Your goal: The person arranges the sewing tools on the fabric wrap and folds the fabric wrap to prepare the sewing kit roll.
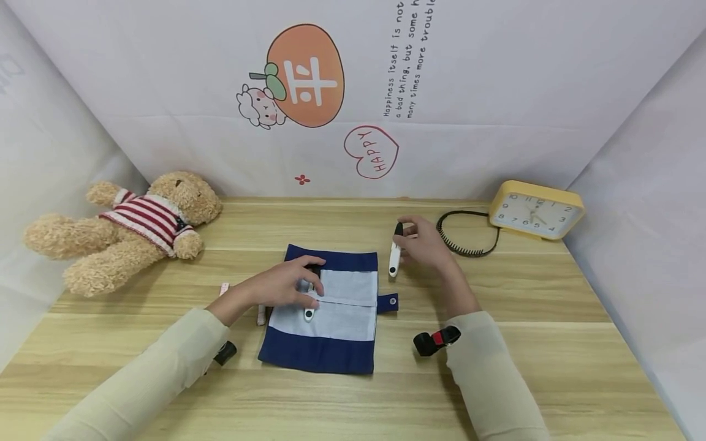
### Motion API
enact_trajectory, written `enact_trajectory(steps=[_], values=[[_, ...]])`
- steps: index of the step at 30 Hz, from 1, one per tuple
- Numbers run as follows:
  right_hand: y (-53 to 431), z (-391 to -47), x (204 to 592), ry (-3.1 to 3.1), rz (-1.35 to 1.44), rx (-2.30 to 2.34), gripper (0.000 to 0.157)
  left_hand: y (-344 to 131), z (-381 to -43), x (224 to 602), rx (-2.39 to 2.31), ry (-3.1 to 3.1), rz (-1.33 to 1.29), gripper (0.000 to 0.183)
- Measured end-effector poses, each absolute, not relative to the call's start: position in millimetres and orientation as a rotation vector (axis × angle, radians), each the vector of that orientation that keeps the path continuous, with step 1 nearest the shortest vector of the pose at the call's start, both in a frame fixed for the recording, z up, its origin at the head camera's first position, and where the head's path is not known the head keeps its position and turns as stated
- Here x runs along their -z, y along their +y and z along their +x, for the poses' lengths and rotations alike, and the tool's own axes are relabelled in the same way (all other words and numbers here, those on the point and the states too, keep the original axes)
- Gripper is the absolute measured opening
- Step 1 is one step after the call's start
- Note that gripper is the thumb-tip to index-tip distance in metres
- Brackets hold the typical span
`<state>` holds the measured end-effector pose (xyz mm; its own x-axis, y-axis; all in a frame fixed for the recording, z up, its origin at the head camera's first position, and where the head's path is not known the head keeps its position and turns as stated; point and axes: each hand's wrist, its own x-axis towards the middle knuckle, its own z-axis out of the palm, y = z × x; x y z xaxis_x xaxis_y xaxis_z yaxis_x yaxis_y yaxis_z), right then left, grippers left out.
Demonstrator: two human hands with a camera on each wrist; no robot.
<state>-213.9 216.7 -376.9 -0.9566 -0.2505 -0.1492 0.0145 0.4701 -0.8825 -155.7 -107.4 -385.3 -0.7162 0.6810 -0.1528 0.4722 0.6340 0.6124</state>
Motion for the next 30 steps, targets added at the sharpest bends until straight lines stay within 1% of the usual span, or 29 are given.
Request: enact_trajectory(steps=[12, 24, 30], values=[[181, -216, 372, 2.346, -0.235, 1.653, 0.055, -107, -154, 384, -0.785, 2.482, 0.910, 0.015], [144, -217, 379, 2.304, -0.358, 1.632, 0.055, -105, -153, 384, -0.838, 2.453, 0.865, 0.008], [129, -218, 382, 2.293, -0.407, 1.613, 0.054, -105, -154, 384, -0.831, 2.463, 0.868, 0.008]])
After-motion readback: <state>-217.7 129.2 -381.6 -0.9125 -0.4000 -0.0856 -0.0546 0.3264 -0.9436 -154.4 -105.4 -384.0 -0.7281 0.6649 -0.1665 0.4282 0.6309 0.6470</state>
